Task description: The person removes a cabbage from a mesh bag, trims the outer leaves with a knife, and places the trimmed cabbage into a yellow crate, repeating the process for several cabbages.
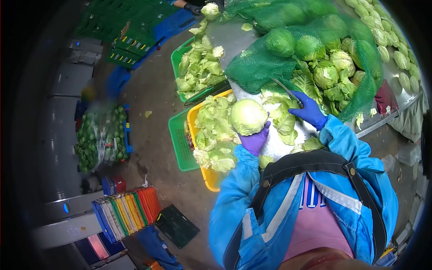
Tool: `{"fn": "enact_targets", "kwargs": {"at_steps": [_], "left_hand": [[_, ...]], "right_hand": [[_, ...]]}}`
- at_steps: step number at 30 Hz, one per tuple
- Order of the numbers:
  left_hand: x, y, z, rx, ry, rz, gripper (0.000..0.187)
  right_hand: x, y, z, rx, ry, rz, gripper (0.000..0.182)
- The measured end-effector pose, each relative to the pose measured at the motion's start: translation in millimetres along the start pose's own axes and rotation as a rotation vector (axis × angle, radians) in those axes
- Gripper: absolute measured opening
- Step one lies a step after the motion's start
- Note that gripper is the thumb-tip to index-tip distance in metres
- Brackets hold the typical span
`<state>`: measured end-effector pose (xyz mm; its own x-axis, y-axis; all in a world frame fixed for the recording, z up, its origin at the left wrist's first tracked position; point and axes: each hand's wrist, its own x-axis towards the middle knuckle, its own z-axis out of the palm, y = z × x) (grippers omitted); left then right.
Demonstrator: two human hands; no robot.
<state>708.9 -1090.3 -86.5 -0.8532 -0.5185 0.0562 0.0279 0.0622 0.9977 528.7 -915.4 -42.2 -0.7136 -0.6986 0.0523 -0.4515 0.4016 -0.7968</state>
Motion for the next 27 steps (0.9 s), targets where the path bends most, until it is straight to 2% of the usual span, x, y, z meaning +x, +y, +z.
{"fn": "enact_targets", "kwargs": {"at_steps": [2, 3, 4, 6, 7, 8, 9, 10, 11, 12, 13, 14, 16, 18, 20, 22, 24, 26, 27], "left_hand": [[7.8, -25.0, -2.9, -1.152, -0.245, -0.287, 0.079], [12.6, -31.3, -0.4, -1.728, -0.375, -0.451, 0.083], [13.9, -15.8, 8.1, -1.725, -0.408, -0.475, 0.083], [5.8, 27.9, 29.0, -0.285, -0.137, -0.004, 0.088], [7.3, 41.9, 38.2, 0.399, -0.006, 0.300, 0.092], [12.2, 38.4, 39.6, -0.477, -0.224, -0.088, 0.089], [19.4, 34.1, 38.7, -1.299, -0.437, -0.588, 0.088], [24.4, 58.5, 41.3, -0.945, -0.588, -0.493, 0.077], [23.2, 57.6, 42.6, -0.477, -0.641, -0.387, 0.073], [22.9, 68.7, 45.5, -0.471, -0.703, -0.377, 0.073], [19.9, 89.3, 49.1, -0.372, -0.741, -0.329, 0.074], [21.1, 100.7, 51.4, -0.275, -0.762, -0.267, 0.074], [27.5, 96.1, 55.0, -0.299, -0.725, -0.244, 0.072], [28.7, 87.8, 54.3, -0.312, -0.670, -0.244, 0.071], [26.4, 77.5, 50.0, -0.340, -0.633, -0.305, 0.080], [22.8, 68.3, 43.9, -0.365, -0.614, -0.360, 0.076], [19.2, 58.9, 38.7, -0.401, -0.588, -0.424, 0.071], [15.1, 51.5, 32.9, -0.354, -0.514, -0.447, 0.063], [12.7, 50.8, 32.4, -0.371, -0.480, -0.459, 0.060]], "right_hand": [[0.3, -28.8, -10.8, 0.432, -0.169, 0.109, 0.064], [-1.2, -34.2, -6.1, 0.640, -0.140, 0.003, 0.062], [-3.0, -35.6, -2.8, 0.666, -0.132, -0.039, 0.065], [-7.4, -43.1, -6.5, 0.657, -0.173, -0.042, 0.075], [-8.7, -33.4, -2.3, 0.786, -0.181, -0.039, 0.082], [-7.6, -23.2, 6.2, 1.006, -0.188, -0.057, 0.087], [-12.9, -28.4, -6.5, 1.040, -0.175, 0.022, 0.083], [-7.6, 4.1, -1.4, 0.982, -0.171, 0.072, 0.071], [-11.2, 23.9, -4.3, 1.209, -0.111, 0.171, 0.065], [-16.5, 33.6, -9.0, 1.440, -0.069, 0.254, 0.060], [-35.2, -6.6, -46.7, 1.525, 0.020, 0.464, 0.056], [-37.7, 13.6, -45.4, 1.679, 0.044, 0.428, 0.057], [-40.6, 31.2, -68.3, 1.830, 0.088, 0.062, 0.063], [-41.1, 67.6, -101.6, 2.044, 0.235, 0.097, 0.067], [-44.5, 79.9, -150.0, 1.779, 0.640, -0.167, 0.068], [-54.8, 133.0, -194.3, 1.580, 0.920, -0.235, 0.066], [-68.8, 177.0, -224.7, 1.579, 1.049, -0.187, 0.063], [-85.4, 225.4, -246.8, 1.515, 1.070, 0.094, 0.060], [-87.2, 248.2, -254.2, 1.562, 1.190, 0.177, 0.057]]}}
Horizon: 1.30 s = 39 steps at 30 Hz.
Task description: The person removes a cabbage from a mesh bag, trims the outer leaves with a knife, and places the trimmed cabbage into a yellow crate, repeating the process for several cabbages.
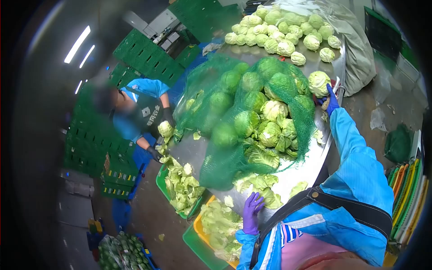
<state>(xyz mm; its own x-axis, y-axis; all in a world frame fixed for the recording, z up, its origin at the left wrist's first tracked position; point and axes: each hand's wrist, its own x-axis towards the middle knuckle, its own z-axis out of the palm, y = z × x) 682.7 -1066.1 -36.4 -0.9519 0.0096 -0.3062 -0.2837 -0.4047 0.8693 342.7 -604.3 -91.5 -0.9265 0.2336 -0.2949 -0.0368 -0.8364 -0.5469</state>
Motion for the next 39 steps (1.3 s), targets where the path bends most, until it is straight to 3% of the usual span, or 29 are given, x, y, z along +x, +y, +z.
{"fn": "enact_targets", "kwargs": {"at_steps": [1, 3, 4, 5, 6, 7, 8, 10, 11, 12, 15, 18, 19, 21, 23, 25, 27, 28, 29, 30, 31, 32, 33, 34, 35, 36, 37, 38, 39], "left_hand": [[0.6, -2.3, -0.8, -0.014, 0.012, 0.002, 0.060], [4.8, -6.1, -3.0, 0.093, 0.065, -0.024, 0.057], [5.0, 0.9, 6.7, 0.206, 0.101, 0.018, 0.057], [18.4, -12.7, 3.5, 0.494, 0.115, 0.251, 0.059], [30.9, -26.1, 1.4, 0.785, 0.129, 0.474, 0.061], [35.5, -6.1, 21.7, 1.121, 0.108, 0.493, 0.070], [51.6, -17.8, 24.6, 1.190, 0.028, 0.552, 0.082], [74.2, -29.8, 46.2, 1.523, -0.056, 0.318, 0.090], [83.5, -41.6, 49.4, 1.644, 0.006, 0.296, 0.091], [92.5, -49.1, 45.9, 1.782, 0.058, 0.180, 0.087], [85.8, -44.0, 28.0, 1.656, 0.142, -0.037, 0.070], [75.7, -108.8, -85.7, 1.471, 0.180, 0.184, 0.061], [44.0, -75.3, -68.3, 1.482, 0.225, 0.096, 0.060], [14.1, -87.5, -106.6, 1.503, 0.248, 0.327, 0.059], [-25.8, -81.8, -126.5, 1.576, 0.414, 0.229, 0.066], [-65.5, -101.9, -169.4, 1.632, 0.577, -0.011, 0.067], [-99.3, -91.9, -184.5, 1.648, 0.705, -0.558, 0.073], [-114.6, -87.0, -187.1, 1.565, 0.789, -0.739, 0.075], [-122.4, -82.2, -189.9, 1.468, 0.864, -0.919, 0.077], [-118.7, -80.3, -193.4, 1.466, 0.869, -0.915, 0.077], [-119.7, -85.2, -197.1, 1.508, 1.007, -0.799, 0.080], [-120.6, -91.6, -200.6, 1.544, 1.140, -0.680, 0.084], [-105.6, -97.7, -207.2, 1.202, 1.137, -0.126, 0.084], [-89.9, -104.7, -209.1, 0.816, 1.069, 0.371, 0.084], [-72.8, -80.3, -172.9, 1.148, 1.052, 0.399, 0.082], [-51.2, -62.5, -148.0, 1.485, 1.035, 0.524, 0.075], [-29.6, -40.6, -102.4, 0.514, 0.856, 0.562, 0.063], [-8.1, -56.6, -112.9, 0.776, 0.783, 0.495, 0.054], [15.9, -40.0, -80.4, 0.637, 0.698, 0.558, 0.053]], "right_hand": [[0.4, -1.1, 7.5, -0.036, 0.245, -0.102, 0.056], [47.9, -1.9, -28.4, -0.014, 0.171, -0.119, 0.058], [33.7, -6.4, -6.6, -0.026, 0.131, -0.103, 0.065], [18.6, -10.0, 18.0, -0.009, 0.207, -0.053, 0.060], [7.6, -13.2, 48.4, -0.049, 0.147, -0.066, 0.056], [6.1, -13.7, 69.4, -0.093, 0.087, -0.071, 0.052], [0.5, -12.4, 87.4, -0.216, -0.096, -0.118, 0.058], [-10.0, -5.3, 114.5, -0.440, -0.475, -0.139, 0.063], [-17.6, -0.6, 127.8, -0.537, -0.669, -0.121, 0.061], [-49.5, 16.2, 153.2, -0.504, -0.664, -0.168, 0.059], [-65.0, 45.1, 157.3, -0.671, -0.822, 0.064, 0.057], [-135.5, 92.2, 178.7, -0.956, -0.829, 0.106, 0.048], [-139.1, 106.4, 175.0, -1.071, -0.795, 0.159, 0.045], [-128.7, 132.4, 159.2, -1.102, -0.785, 0.165, 0.043], [-109.6, 152.0, 144.3, -1.134, -0.768, 0.173, 0.041], [-83.6, 167.4, 137.7, -1.331, -0.592, 0.152, 0.042], [-53.9, 187.5, 111.7, -1.339, -0.583, 0.168, 0.043], [-32.1, 199.9, 102.3, -1.343, -0.572, 0.175, 0.045], [-7.2, 215.1, 88.2, -1.700, -0.585, -0.054, 0.046], [-31.5, 211.2, 99.3, -1.656, -0.620, -0.171, 0.045], [-74.2, 205.8, 104.7, -1.616, -0.648, -0.273, 0.044], [-105.5, 207.1, 108.3, -1.610, -0.684, -0.164, 0.042], [-130.1, 206.8, 116.4, -1.599, -0.719, -0.068, 0.041], [-161.7, 197.3, 123.4, -1.618, -0.919, 0.057, 0.040], [-185.5, 187.2, 130.5, -1.622, -1.120, 0.187, 0.040], [-194.0, 185.0, 134.4, -1.556, -1.094, 0.277, 0.040], [-192.4, 177.3, 145.8, -1.560, -1.106, 0.280, 0.040], [-189.0, 169.5, 159.7, -1.471, -0.909, 0.255, 0.041], [-182.7, 169.8, 169.2, -1.372, -0.710, 0.232, 0.041]]}}
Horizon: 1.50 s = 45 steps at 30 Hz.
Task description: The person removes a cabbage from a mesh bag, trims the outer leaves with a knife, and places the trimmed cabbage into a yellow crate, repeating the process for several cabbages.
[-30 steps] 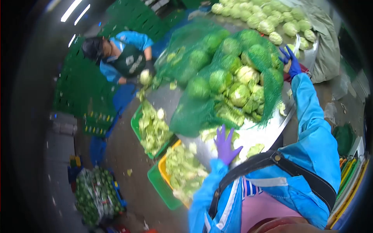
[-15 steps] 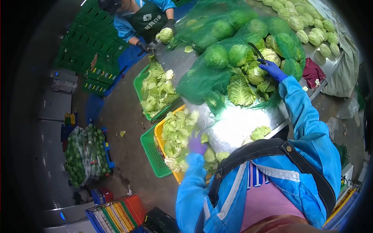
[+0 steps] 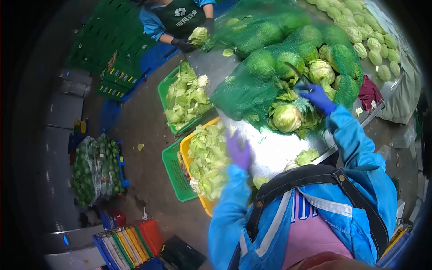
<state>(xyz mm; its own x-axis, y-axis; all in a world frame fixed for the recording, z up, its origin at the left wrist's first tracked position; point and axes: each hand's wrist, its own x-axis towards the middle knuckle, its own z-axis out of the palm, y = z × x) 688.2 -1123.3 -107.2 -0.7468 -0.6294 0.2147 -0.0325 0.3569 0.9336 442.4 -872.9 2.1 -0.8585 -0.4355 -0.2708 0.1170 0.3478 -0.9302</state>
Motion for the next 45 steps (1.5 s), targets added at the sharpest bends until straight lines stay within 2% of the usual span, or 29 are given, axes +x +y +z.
{"fn": "enact_targets", "kwargs": {"at_steps": [1, 2, 3, 4, 6, 9, 10, 12, 13, 14, 16, 17, 18, 20, 21, 22, 24, 26, 28, 29, 31, 34, 36, 38, 39, 41, 44, 45], "left_hand": [[7.8, 12.9, 19.3, 0.254, -0.090, 0.275, 0.058], [15.5, 44.7, 36.1, 0.114, -0.220, 0.334, 0.065], [19.5, 66.8, 53.5, 0.071, -0.366, 0.332, 0.074], [21.4, 66.1, 71.5, 0.058, -0.460, 0.328, 0.087], [21.1, 61.9, 96.1, 0.123, -0.505, 0.328, 0.102], [16.2, 42.7, 100.1, 0.153, -0.484, 0.264, 0.109], [15.5, 35.5, 98.3, 0.155, -0.485, 0.249, 0.109], [15.9, 27.3, 88.9, 0.090, -0.489, 0.308, 0.109], [14.0, 28.1, 83.1, 0.078, -0.447, 0.294, 0.104], [10.1, 29.7, 75.8, 0.086, -0.441, 0.284, 0.104], [7.6, 32.1, 64.5, -0.196, -0.343, -0.115, 0.096], [8.3, 32.6, 53.4, -0.111, -0.318, -0.131, 0.093], [11.8, 37.6, 41.9, 0.064, -0.275, -0.049, 0.094], [16.4, 3.9, 39.9, 0.176, -0.259, -0.216, 0.103], [15.7, 3.7, 35.9, 0.182, -0.249, -0.217, 0.103], [16.4, 3.8, 32.3, 0.217, -0.277, -0.151, 0.105], [21.8, 4.2, 29.1, 0.283, -0.339, -0.013, 0.111], [14.9, 4.1, 31.3, 0.338, -0.408, 0.105, 0.116], [21.1, -18.0, 43.1, 0.249, -0.389, 0.106, 0.114], [28.1, -26.2, 47.2, 0.213, -0.413, 0.057, 0.114], [39.8, -20.9, 49.6, 0.135, -0.423, -0.089, 0.106], [43.0, -25.6, 54.6, 0.153, -0.378, -0.176, 0.097], [52.1, -30.1, 58.0, 0.048, -0.398, -0.202, 0.090], [58.4, -23.5, 53.5, -0.112, -0.601, -0.280, 0.084], [58.4, -22.9, 53.2, -0.006, -0.543, -0.294, 0.113], [56.6, -21.1, 52.7, 0.095, -0.514, -0.259, 0.110], [59.8, -30.3, 53.0, 0.221, -0.509, -0.203, 0.105], [60.7, -26.0, 52.2, 0.190, -0.525, -0.215, 0.105]], "right_hand": [[25.2, 21.4, -10.4, -0.123, -0.020, -0.002, 0.043], [50.5, 54.9, -22.5, -0.247, -0.037, -0.007, 0.045], [59.2, 74.0, -24.6, -0.275, -0.134, -0.040, 0.050], [53.9, 78.2, -19.5, -0.280, -0.136, -0.038, 0.050], [28.6, 84.4, -4.0, 0.001, -0.445, 0.262, 0.058], [-8.5, 85.7, 22.8, 0.008, -0.473, 0.305, 0.072], [-12.9, 88.3, 31.9, 0.009, -0.483, 0.317, 0.072], [-23.1, 95.1, 50.3, 0.079, -0.253, 0.106, 0.066], [-24.9, 94.3, 56.6, 0.076, -0.242, 0.051, 0.058], [-28.3, 92.9, 62.3, 0.078, -0.255, 0.054, 0.058], [-34.3, 74.9, 66.6, -0.097, 0.012, -0.136, 0.048], [-36.5, 69.2, 66.0, -0.362, 0.129, -0.234, 0.043], [-37.1, 70.0, 66.3, -0.364, 0.117, -0.232, 0.043], [-36.3, 73.3, 67.0, -0.361, 0.065, -0.325, 0.037], [-36.5, 73.9, 69.3, -0.396, -0.046, -0.301, 0.037], [-39.3, 75.6, 75.6, -0.392, -0.052, -0.309, 0.037], [-49.7, 77.2, 89.8, -0.320, -0.194, -0.451, 0.036], [-58.2, 79.7, 100.1, -0.409, -0.328, -0.387, 0.035], [-64.6, 80.4, 105.9, -0.498, -0.273, -0.448, 0.035], [-63.6, 81.5, 107.7, -0.496, -0.272, -0.449, 0.035], [-61.2, 87.4, 109.7, -0.575, -0.107, -0.623, 0.035], [-57.6, 97.5, 106.3, -0.728, -0.112, -0.666, 0.036], [-54.4, 104.4, 108.0, -0.724, -0.090, -0.693, 0.033], [-53.3, 113.5, 108.3, -0.725, -0.078, -0.708, 0.030], [-49.7, 116.8, 110.5, -0.766, -0.109, -0.658, 0.025], [-40.9, 122.1, 117.0, -0.832, -0.106, -0.616, 0.015], [-31.6, 117.2, 118.3, -0.901, -0.069, -0.601, 0.014], [-28.6, 114.7, 118.6, -0.926, -0.067, -0.606, 0.020]]}}
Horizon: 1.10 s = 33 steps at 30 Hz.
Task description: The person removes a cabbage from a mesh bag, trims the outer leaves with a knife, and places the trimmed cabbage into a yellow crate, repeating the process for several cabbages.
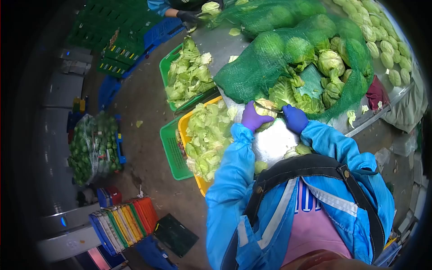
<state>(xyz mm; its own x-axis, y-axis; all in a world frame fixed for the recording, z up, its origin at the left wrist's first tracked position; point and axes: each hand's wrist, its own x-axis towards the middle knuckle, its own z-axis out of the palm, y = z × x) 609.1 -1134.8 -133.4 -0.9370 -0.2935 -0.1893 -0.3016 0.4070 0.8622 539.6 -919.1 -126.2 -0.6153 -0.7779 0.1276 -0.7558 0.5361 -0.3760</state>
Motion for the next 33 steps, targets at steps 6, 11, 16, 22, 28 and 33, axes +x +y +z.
{"fn": "enact_targets", "kwargs": {"at_steps": [6, 11, 16, 22, 28, 33], "left_hand": [[-10.0, 17.1, 2.3, 0.065, 0.134, -0.069, 0.112], [-37.4, 19.1, 34.0, 0.372, 0.164, 0.141, 0.114], [-60.5, -49.4, 34.0, -0.288, 0.304, 0.197, 0.111], [-91.0, -2.2, 10.2, -0.426, 0.348, 0.064, 0.109], [-93.7, -2.1, 17.8, -0.039, 0.306, 0.183, 0.110], [-90.3, 3.4, 16.4, 0.051, 0.232, 0.247, 0.109]], "right_hand": [[9.1, -9.8, -2.6, 0.003, -0.060, 0.097, 0.027], [42.8, 27.5, 22.6, 0.329, -0.172, 0.473, 0.025], [35.1, 28.8, -16.1, 0.446, -0.322, 0.340, 0.035], [2.2, -26.7, -36.9, 0.588, -0.250, 0.135, 0.045], [11.1, -32.7, -32.2, 0.429, -0.313, -0.049, 0.056], [24.7, 4.9, 17.3, 0.305, -0.245, 0.250, 0.047]]}}
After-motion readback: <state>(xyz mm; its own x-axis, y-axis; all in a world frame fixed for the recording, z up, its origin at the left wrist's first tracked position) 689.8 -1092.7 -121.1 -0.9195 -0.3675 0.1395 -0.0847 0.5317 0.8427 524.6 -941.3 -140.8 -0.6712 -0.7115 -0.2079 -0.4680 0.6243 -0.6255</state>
